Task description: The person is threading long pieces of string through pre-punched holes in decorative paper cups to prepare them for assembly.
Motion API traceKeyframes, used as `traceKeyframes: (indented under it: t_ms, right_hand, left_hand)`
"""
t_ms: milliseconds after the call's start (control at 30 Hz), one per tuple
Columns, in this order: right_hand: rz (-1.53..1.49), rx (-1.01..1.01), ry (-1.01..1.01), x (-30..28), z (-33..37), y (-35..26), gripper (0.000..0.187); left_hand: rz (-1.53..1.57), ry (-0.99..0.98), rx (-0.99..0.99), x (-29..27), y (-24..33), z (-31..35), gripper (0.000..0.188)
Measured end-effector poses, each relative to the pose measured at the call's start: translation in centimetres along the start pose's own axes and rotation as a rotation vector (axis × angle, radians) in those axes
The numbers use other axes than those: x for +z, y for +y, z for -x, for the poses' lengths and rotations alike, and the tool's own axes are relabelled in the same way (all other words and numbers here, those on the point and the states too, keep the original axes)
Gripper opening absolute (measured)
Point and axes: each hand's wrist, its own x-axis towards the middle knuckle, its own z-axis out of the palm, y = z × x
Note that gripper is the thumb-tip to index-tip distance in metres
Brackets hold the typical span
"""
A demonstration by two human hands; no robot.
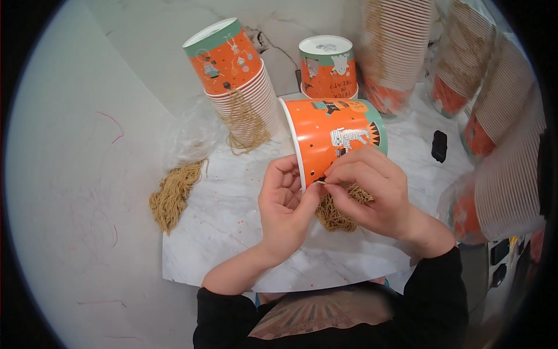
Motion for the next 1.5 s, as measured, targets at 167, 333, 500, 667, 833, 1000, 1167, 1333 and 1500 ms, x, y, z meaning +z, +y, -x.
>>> traceKeyframes:
  t_ms: [167,333,500,667,833,1000,1167,1333,1500]
  right_hand:
    - [-0.008,0.016,0.015,0.0,0.0,0.0,0.022]
    - [-0.034,0.024,0.004,-0.2,-0.1,0.2,0.022]
    - [-0.146,0.182,-0.046,-0.6,0.0,0.4,0.016]
    - [-0.268,0.255,-0.104,-1.1,-0.5,0.3,0.012]
    - [-0.302,0.262,-0.104,-1.2,-0.3,0.4,0.011]
    - [-0.295,0.286,-0.091,-1.3,-0.3,0.4,0.011]
    - [-0.308,0.315,-0.091,-1.2,-0.2,0.4,0.011]
    - [-0.36,0.383,-0.098,-1.1,-0.1,0.5,0.01]
    - [-0.398,0.415,-0.091,-1.1,-0.2,0.4,0.009]
  left_hand:
    - [0.025,-0.063,0.031,0.1,0.0,0.2,0.04]
    - [-0.021,-0.068,0.03,0.2,0.1,0.2,0.041]
    - [-0.061,-0.088,0.005,0.3,-0.2,0.5,0.043]
    - [-0.099,-0.124,0.018,0.6,0.5,0.9,0.047]
    - [-0.097,-0.088,0.004,1.0,0.7,0.9,0.047]
    - [-0.083,-0.115,-0.01,1.0,0.9,1.0,0.049]
    - [-0.069,-0.115,-0.017,1.0,0.9,1.0,0.049]
    - [-0.07,-0.131,-0.01,0.9,0.6,1.0,0.046]
    - [0.239,-0.145,-0.028,-0.8,-0.3,0.8,0.029]
